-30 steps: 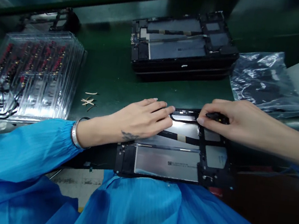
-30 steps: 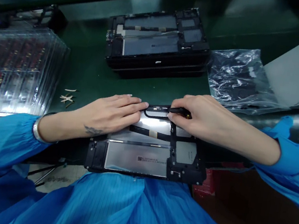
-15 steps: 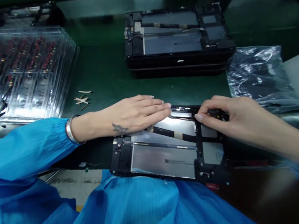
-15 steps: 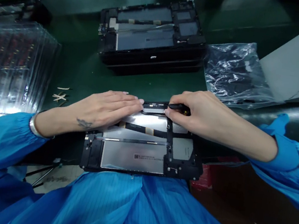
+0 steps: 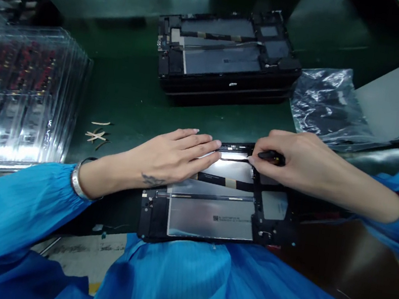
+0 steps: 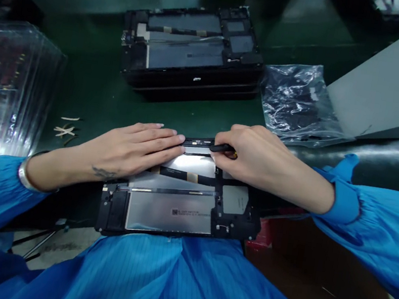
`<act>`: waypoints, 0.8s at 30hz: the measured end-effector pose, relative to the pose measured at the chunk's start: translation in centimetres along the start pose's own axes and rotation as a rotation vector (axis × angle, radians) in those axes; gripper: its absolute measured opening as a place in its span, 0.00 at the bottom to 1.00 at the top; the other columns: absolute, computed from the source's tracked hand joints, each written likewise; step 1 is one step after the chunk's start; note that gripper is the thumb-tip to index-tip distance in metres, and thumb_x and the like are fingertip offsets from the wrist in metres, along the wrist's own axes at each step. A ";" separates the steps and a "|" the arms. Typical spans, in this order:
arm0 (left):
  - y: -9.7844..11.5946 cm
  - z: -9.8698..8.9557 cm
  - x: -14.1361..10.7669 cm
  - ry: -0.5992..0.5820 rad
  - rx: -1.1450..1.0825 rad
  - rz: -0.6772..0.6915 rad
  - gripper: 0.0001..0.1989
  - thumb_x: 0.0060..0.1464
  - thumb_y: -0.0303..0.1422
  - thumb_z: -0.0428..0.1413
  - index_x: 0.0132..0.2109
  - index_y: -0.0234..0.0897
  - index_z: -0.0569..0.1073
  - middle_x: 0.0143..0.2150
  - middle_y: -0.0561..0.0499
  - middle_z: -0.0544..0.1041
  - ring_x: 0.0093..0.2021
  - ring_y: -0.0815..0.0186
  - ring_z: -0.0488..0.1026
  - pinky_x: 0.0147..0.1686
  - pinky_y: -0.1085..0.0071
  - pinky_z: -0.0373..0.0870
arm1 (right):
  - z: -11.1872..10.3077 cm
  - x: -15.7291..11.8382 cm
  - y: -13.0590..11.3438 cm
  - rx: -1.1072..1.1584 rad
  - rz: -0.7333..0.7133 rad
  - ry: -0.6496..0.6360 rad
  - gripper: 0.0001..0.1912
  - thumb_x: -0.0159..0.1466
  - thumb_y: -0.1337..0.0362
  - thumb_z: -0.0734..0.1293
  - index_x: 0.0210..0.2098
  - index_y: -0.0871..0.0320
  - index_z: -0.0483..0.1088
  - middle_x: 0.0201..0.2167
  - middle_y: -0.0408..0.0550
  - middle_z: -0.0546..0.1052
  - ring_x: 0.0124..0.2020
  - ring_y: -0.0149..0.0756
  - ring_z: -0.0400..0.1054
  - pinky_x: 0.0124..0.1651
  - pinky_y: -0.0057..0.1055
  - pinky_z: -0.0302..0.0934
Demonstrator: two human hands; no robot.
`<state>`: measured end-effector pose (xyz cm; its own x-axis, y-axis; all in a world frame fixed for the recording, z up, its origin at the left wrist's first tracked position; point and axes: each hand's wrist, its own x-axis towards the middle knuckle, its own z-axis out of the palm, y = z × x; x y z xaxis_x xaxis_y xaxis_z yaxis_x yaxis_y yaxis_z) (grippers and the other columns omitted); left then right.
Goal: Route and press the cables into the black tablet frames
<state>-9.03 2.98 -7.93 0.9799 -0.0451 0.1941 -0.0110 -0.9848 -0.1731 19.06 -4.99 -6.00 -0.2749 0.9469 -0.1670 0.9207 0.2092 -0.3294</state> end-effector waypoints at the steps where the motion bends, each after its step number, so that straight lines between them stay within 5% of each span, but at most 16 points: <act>1: 0.0 0.0 0.0 0.006 0.010 0.004 0.19 0.73 0.27 0.45 0.65 0.26 0.69 0.66 0.35 0.72 0.65 0.52 0.73 0.63 0.55 0.73 | 0.0 0.0 0.0 -0.003 -0.003 0.003 0.16 0.65 0.53 0.60 0.32 0.55 0.75 0.29 0.49 0.74 0.25 0.37 0.65 0.30 0.32 0.52; 17: 0.9 -0.8 2.1 0.031 0.180 0.034 0.17 0.70 0.24 0.49 0.61 0.26 0.72 0.54 0.35 0.78 0.53 0.51 0.78 0.49 0.59 0.77 | 0.4 0.3 0.1 -0.066 -0.024 0.020 0.13 0.67 0.56 0.63 0.31 0.57 0.73 0.29 0.48 0.72 0.26 0.36 0.64 0.29 0.31 0.47; 21: 1.5 -0.9 3.7 -0.038 0.234 -0.013 0.18 0.70 0.24 0.47 0.62 0.31 0.72 0.45 0.40 0.77 0.45 0.54 0.77 0.40 0.62 0.72 | -1.0 -1.7 -0.9 -0.031 -0.093 0.293 0.14 0.71 0.56 0.62 0.40 0.56 0.76 0.40 0.53 0.77 0.40 0.44 0.72 0.38 0.35 0.60; 24: 1.6 -0.9 4.9 -0.070 0.234 -0.027 0.18 0.69 0.25 0.48 0.62 0.33 0.73 0.42 0.41 0.75 0.42 0.55 0.74 0.38 0.63 0.67 | -0.7 -5.1 -3.5 0.127 -0.017 0.501 0.26 0.76 0.49 0.51 0.49 0.52 0.78 0.41 0.54 0.79 0.43 0.45 0.73 0.45 0.40 0.66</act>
<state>-4.42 1.03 -6.42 0.9907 0.0005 0.1362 0.0540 -0.9195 -0.3894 17.46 -10.36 -3.38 -0.0946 0.9507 0.2952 0.8679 0.2240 -0.4434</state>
